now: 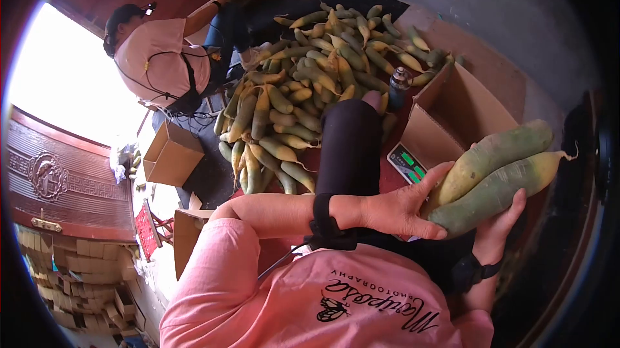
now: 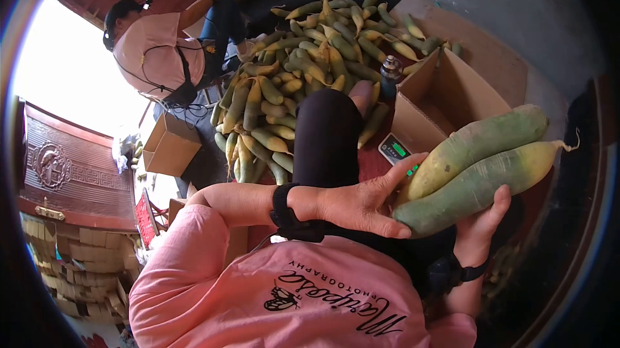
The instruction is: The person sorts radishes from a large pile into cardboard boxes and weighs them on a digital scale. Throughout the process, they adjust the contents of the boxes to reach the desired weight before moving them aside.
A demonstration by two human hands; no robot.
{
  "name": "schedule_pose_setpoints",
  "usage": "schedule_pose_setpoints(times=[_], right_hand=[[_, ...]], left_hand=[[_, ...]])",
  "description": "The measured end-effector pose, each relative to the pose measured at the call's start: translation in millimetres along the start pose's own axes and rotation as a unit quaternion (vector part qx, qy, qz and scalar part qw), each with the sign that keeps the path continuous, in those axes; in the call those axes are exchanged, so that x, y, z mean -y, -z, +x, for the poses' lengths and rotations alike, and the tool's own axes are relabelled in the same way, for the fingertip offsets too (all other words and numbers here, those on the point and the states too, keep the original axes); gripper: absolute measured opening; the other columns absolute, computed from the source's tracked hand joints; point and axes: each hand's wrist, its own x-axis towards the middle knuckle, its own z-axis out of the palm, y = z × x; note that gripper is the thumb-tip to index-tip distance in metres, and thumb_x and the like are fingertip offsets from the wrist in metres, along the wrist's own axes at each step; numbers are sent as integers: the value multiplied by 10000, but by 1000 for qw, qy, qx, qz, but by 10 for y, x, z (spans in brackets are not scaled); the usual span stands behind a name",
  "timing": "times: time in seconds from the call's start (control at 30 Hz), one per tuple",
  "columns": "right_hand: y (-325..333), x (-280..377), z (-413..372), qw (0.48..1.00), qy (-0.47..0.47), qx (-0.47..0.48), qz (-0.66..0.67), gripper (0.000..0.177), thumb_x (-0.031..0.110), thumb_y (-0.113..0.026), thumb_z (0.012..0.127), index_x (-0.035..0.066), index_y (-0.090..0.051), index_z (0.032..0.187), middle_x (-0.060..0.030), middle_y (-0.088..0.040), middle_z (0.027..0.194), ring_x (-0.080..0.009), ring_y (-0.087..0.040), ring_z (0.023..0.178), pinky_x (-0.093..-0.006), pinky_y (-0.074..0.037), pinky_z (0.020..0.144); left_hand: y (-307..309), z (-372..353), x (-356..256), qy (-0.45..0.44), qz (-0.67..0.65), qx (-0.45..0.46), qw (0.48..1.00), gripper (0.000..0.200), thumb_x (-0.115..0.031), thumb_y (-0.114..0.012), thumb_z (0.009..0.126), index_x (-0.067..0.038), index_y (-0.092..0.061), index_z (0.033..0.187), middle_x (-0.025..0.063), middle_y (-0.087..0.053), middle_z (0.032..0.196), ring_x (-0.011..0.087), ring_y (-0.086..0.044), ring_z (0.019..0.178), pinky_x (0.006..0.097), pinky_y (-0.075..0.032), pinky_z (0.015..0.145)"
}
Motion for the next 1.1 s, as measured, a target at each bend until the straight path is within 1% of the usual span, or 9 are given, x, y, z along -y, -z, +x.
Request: schedule_pose_setpoints(times=[0.07, 0.3, 0.4, 0.47, 0.6, 0.67, 0.8, 1.0, 1.1], right_hand=[[-47, 38, 36, 995, 53, 79, -4, 881, 665, -328, 814, 11, -204, 1392, -180, -292, 1404, -330, -321, 1279, -414, -225, 1074], [-213, 67, 149, 998, 13, 31, 50, 969, 725, -424, 752, 34, -202, 1394, -160, -296, 1401, -324, -357, 1256, -428, -433, 939], [-108, 115, 199, 993, -37, -6, 110, 890, 653, -440, 769, 25, -249, 1371, -164, -348, 1363, -330, -402, 1214, -459, -417, 935], [-270, 228, 253, 994, -42, -37, 97, 854, 613, -450, 767, 16, -275, 1352, -169, -395, 1321, -320, -441, 1179, -434, -438, 908], [-432, 461, 461, 976, -5, -164, -140, 856, 570, -500, 752, -1, -279, 1349, -171, -417, 1313, -283, -481, 1146, -371, -455, 909], [-53, 751, 613, 980, -28, -53, -189, 858, 562, -511, 748, -11, -288, 1346, -168, -428, 1308, -267, -492, 1138, -337, -455, 901], [189, 1020, 1085, 956, -45, -4, -291, 839, 541, -531, 744, -21, -323, 1331, -159, -466, 1279, -250, -512, 1115, -311, -455, 895], [618, 912, 1777, 917, -241, 16, -318, 606, 347, -659, 687, 4, -519, 1166, -128, -619, 1023, -210, -620, 890, -337, -500, 825], [826, 704, 1973, 871, -319, 51, -369, 614, 285, -675, 658, 27, -508, 1189, -98, -597, 1035, -186, -578, 924, -328, -474, 835]], left_hand=[[45, -12, -77, 124, -48, 65, 989, 991, -135, -665, 795, -100, 118, 1402, 165, -370, 1291, 197, -524, 1001, 283, -485, 804], [88, 31, -111, 103, -23, 125, 987, 1027, -144, -665, 792, -89, 159, 1402, 188, -395, 1279, 241, -528, 1029, 336, -461, 873], [236, 42, -175, 128, -22, 135, 982, 968, -144, -671, 786, -64, 52, 1424, 168, -406, 1293, 242, -521, 1057, 352, -423, 928], [423, 34, -197, 0, 148, 78, 986, 877, -146, -677, 778, -36, -94, 1423, 151, -461, 1260, 226, -521, 1068, 343, -422, 924], [892, -121, -283, -30, 340, -107, 934, 694, -123, -701, 676, 22, -384, 1277, 197, -515, 1187, 345, -523, 1053, 378, -418, 906], [1048, -221, -323, -15, 482, -147, 863, 663, -107, -699, 663, 29, -417, 1248, 191, -517, 1185, 346, -513, 1060, 385, -402, 919], [1195, -390, -54, -75, 535, -197, 818, 654, -205, -687, 695, 7, -413, 1249, 207, -485, 1231, 366, -503, 1088, 432, -387, 919], [1263, -390, 72, -126, 597, -193, 769, 626, -356, -650, 721, -31, -441, 1214, 221, -498, 1223, 365, -518, 1090, 452, -361, 910], [1277, -400, 84, -111, 600, -204, 766, 609, -363, -643, 728, -54, -437, 1211, 228, -514, 1206, 363, -522, 1090, 448, -336, 928]])
